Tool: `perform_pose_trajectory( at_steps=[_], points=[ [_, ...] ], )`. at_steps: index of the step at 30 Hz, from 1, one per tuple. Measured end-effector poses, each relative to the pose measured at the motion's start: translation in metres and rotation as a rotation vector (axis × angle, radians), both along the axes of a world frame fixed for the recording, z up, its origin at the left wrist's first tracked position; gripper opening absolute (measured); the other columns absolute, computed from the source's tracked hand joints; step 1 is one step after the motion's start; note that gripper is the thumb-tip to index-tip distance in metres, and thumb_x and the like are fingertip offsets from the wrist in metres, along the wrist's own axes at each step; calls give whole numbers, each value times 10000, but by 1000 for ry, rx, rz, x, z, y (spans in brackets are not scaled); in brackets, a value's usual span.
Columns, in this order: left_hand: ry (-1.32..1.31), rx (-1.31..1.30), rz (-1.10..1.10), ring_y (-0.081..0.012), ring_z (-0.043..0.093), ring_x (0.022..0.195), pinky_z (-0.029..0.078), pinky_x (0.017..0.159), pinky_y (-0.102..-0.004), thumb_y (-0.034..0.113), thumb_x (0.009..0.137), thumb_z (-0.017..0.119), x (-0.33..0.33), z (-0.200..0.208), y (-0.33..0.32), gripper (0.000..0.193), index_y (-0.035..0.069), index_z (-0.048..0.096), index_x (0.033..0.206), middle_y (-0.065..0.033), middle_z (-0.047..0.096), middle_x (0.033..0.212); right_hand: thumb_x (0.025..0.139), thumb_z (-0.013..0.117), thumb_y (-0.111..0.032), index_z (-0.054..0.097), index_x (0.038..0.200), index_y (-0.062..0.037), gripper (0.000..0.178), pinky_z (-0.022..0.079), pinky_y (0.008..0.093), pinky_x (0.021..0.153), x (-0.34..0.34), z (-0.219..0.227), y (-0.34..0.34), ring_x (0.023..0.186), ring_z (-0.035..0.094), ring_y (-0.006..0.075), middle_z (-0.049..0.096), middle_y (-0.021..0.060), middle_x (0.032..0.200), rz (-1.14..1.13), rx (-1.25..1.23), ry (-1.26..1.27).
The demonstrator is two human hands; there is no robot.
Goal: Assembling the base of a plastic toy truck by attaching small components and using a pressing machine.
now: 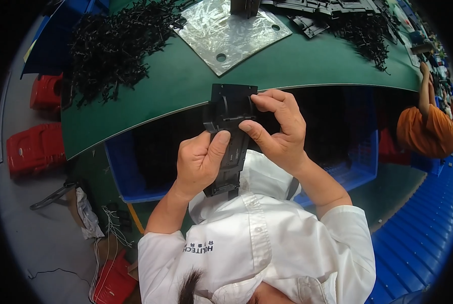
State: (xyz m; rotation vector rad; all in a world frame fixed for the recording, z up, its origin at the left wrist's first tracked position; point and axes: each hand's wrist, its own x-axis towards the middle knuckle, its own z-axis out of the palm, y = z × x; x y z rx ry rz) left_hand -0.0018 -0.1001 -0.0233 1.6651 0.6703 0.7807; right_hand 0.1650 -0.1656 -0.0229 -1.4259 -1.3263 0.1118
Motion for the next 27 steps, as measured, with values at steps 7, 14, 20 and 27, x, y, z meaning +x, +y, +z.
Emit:
perform_pose_trajectory(
  at_steps=[7,14,20,27],
  points=[
    [12,6,-15,-72,438,419,332,387,-221,174,894,546,0,3,-2,356,1,488,589,-43,517,499,663,768,-169,591,1022,7,437,476,276,632,3,-1,-2,771,566,233,555,145,919,37,5,-20],
    [-36,-299,13,-16,405,524,342,444,-191,194,910,528,7,8,-3,322,8,528,646,33,512,578,670,758,-189,595,978,12,402,474,309,595,8,-1,4,719,561,276,567,153,840,9,-26,-146],
    [-75,-529,-80,-15,459,588,384,492,-179,215,913,522,5,1,6,283,-2,587,743,29,549,656,707,747,-237,590,962,1,383,493,266,621,3,-4,6,710,576,195,589,110,855,20,-135,113],
    [-40,-610,-89,-54,552,634,462,558,-190,167,844,609,3,1,6,201,-30,608,889,-26,612,743,704,749,-240,585,963,1,390,491,261,600,1,-11,8,693,579,186,584,105,871,23,-162,144]
  ],
)
